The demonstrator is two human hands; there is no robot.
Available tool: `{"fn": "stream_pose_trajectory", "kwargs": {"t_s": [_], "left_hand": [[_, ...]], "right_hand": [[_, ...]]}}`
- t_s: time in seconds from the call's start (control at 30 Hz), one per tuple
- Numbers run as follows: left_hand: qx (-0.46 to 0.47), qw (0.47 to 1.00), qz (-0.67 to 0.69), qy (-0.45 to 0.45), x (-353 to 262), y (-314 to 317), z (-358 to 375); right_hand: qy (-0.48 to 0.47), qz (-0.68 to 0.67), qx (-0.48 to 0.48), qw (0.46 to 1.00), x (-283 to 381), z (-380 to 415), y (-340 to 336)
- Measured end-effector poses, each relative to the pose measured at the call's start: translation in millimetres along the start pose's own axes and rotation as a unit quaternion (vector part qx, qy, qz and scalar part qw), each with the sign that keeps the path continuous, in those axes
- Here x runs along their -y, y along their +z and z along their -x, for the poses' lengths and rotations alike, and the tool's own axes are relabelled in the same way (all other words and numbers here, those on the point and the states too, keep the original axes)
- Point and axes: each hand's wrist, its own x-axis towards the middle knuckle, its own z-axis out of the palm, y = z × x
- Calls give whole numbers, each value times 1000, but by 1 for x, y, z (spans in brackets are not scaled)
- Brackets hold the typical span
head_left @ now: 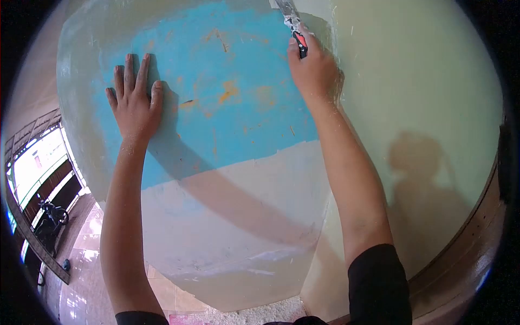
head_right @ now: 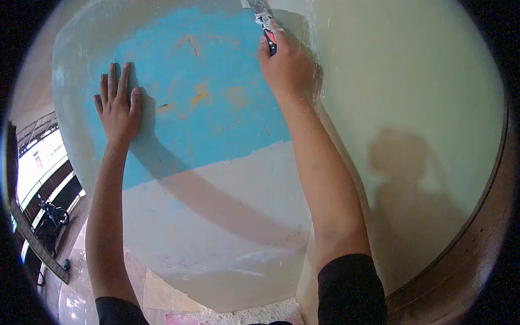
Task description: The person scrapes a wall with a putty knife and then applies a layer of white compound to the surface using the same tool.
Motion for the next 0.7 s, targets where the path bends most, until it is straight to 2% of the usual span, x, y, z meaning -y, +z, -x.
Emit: {"fn": "stream_pose_trajectory", "kwargs": {"t_s": [0.1,0.2,0.23,0.33,0.4,0.53,0.57,0.6,0.7], "left_hand": [[0,1000,-1,7,0,-1,0],[-3,1000,14,21,-1,-1,2],[-2,1000,14,22,-3,-1,3],[-25,997,29,70,-24,-5,-10],[21,993,32,113,-44,-9,-28],[21,994,3,107,-92,-7,-54],[-21,993,31,110,-98,4,-57],[-22,993,36,110,-100,7,-55],[-32,993,54,105,-103,7,-56]], "right_hand": [[15,23,16,999,1,-2,2],[-12,-25,-24,999,0,13,-1],[4,-10,5,1000,2,15,-5],[21,17,26,999,5,1,-6],[18,30,24,999,5,-1,-4],[2,-3,-4,1000,-4,19,-3],[-7,-5,-11,1000,-9,22,-4],[-8,0,-12,1000,-9,19,-5],[9,35,32,999,-2,-1,-4]]}}
